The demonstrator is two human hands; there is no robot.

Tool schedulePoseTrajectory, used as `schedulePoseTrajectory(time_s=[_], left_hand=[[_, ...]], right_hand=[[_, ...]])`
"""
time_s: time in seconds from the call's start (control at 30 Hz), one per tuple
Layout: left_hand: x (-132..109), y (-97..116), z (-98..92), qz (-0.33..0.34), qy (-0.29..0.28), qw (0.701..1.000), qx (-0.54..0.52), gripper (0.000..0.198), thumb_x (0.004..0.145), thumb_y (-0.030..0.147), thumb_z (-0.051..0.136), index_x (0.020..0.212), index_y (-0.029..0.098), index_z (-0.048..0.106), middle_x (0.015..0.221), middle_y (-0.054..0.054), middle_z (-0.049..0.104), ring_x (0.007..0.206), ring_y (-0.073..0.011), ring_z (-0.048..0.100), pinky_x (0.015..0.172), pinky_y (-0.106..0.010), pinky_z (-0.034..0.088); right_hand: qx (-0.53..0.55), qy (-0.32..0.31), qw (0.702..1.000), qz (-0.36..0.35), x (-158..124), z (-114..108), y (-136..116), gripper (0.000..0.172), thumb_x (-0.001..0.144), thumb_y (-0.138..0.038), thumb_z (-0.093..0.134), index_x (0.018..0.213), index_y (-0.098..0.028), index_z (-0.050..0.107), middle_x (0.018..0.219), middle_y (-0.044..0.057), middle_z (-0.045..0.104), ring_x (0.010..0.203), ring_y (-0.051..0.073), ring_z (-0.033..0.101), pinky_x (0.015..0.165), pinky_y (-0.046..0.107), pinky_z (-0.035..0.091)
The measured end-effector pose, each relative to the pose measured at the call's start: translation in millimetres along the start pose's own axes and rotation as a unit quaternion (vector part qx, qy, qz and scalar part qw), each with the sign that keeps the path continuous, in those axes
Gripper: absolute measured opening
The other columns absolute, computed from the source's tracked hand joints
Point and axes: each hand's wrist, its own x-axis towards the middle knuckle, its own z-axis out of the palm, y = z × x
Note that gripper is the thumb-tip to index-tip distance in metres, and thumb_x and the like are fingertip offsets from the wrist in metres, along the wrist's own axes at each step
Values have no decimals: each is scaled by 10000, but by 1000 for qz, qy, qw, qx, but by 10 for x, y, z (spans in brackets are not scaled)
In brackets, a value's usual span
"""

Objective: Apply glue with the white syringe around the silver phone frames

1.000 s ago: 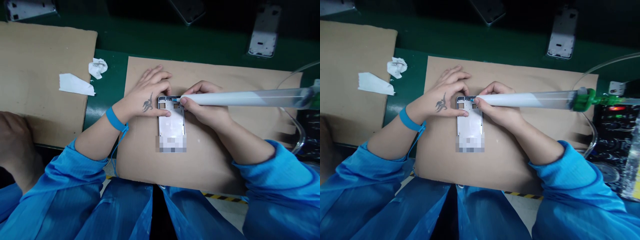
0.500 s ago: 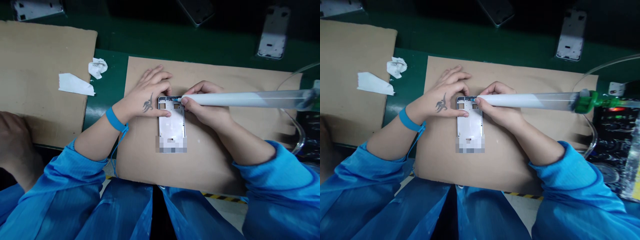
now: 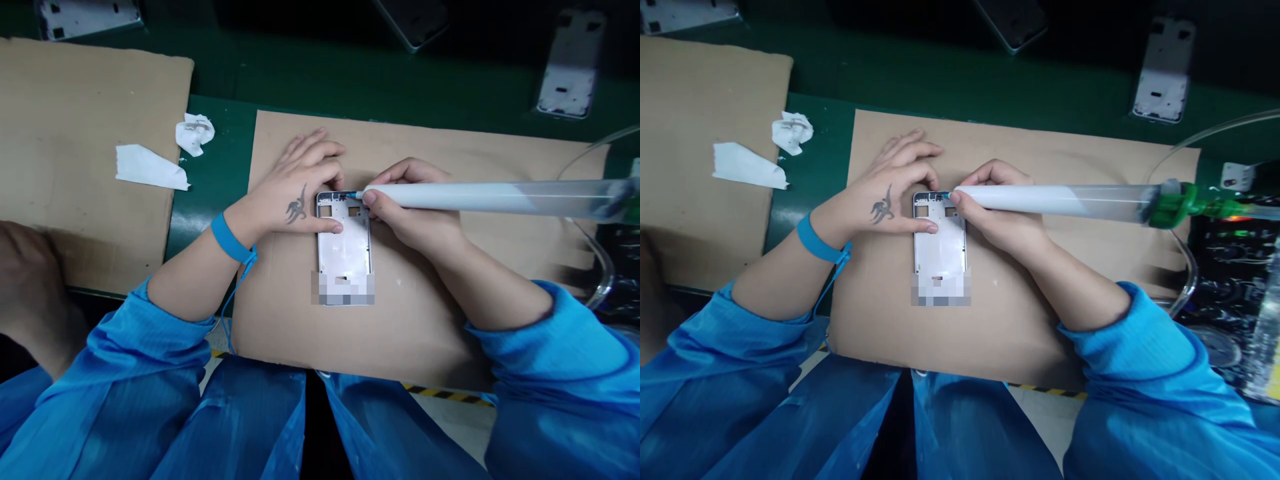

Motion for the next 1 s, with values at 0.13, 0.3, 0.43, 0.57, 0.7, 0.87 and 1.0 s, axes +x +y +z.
schedulePoseTrajectory(time_s=[0.13, 0.3, 0.43, 0.57, 0.7, 0.87, 1.0], left_hand=[[5, -3, -3, 1, 2, 1000, -7, 740, 735, 928, 868, 1203, 358, 805, 1744, -70, 588, 1790, -503, 267, 1490, -760, 122], [6, 9, -3, -4, 9, 1000, -20, 706, 720, 882, 907, 1189, 362, 815, 1732, -66, 601, 1783, -509, 278, 1493, -743, 132], [7, -1, 5, 0, 10, 1000, -18, 712, 721, 889, 903, 1180, 354, 804, 1727, -72, 599, 1769, -520, 294, 1484, -771, 128], [5, -1, 11, 0, 11, 1000, -14, 714, 736, 890, 893, 1183, 342, 793, 1729, -83, 596, 1767, -527, 293, 1476, -790, 125], [-2, 8, 2, 5, 8, 1000, -6, 723, 757, 918, 864, 1184, 340, 785, 1730, -86, 597, 1782, -510, 275, 1487, -763, 131], [-8, 10, -15, 2, 3, 1000, -1, 742, 760, 927, 857, 1195, 329, 791, 1751, -90, 570, 1786, -500, 267, 1494, -731, 153], [-5, 13, -16, -1, 4, 1000, -9, 740, 745, 917, 874, 1189, 330, 795, 1751, -90, 572, 1783, -510, 263, 1486, -752, 143]], right_hand=[[-1, 3, 1000, -4, 8, 8, 25, 439, 842, -682, 946, 889, -313, 712, 854, 48, 792, 730, 260, 732, 612, 429, 586], [-6, 0, 1000, -11, 7, 11, 3, 471, 828, -696, 960, 899, -301, 714, 873, 51, 799, 747, 262, 752, 660, 440, 614], [-11, -6, 1000, -20, 5, 12, -30, 446, 817, -659, 977, 909, -298, 731, 910, 57, 808, 776, 267, 758, 683, 440, 628], [-8, -23, 999, -27, 7, 14, -15, 418, 835, -637, 972, 941, -306, 741, 944, 57, 807, 793, 270, 759, 703, 447, 631], [-14, -23, 999, -28, 9, 22, -14, 414, 826, -626, 976, 946, -304, 746, 952, 53, 818, 808, 269, 764, 711, 447, 641], [-12, -2, 1000, -11, 9, 26, -16, 424, 818, -621, 984, 901, -302, 719, 881, 50, 804, 755, 261, 749, 667, 430, 626], [-7, -4, 1000, -8, 12, 19, 38, 436, 845, -656, 964, 911, -309, 709, 856, 44, 786, 764, 270, 747, 668, 437, 619]])
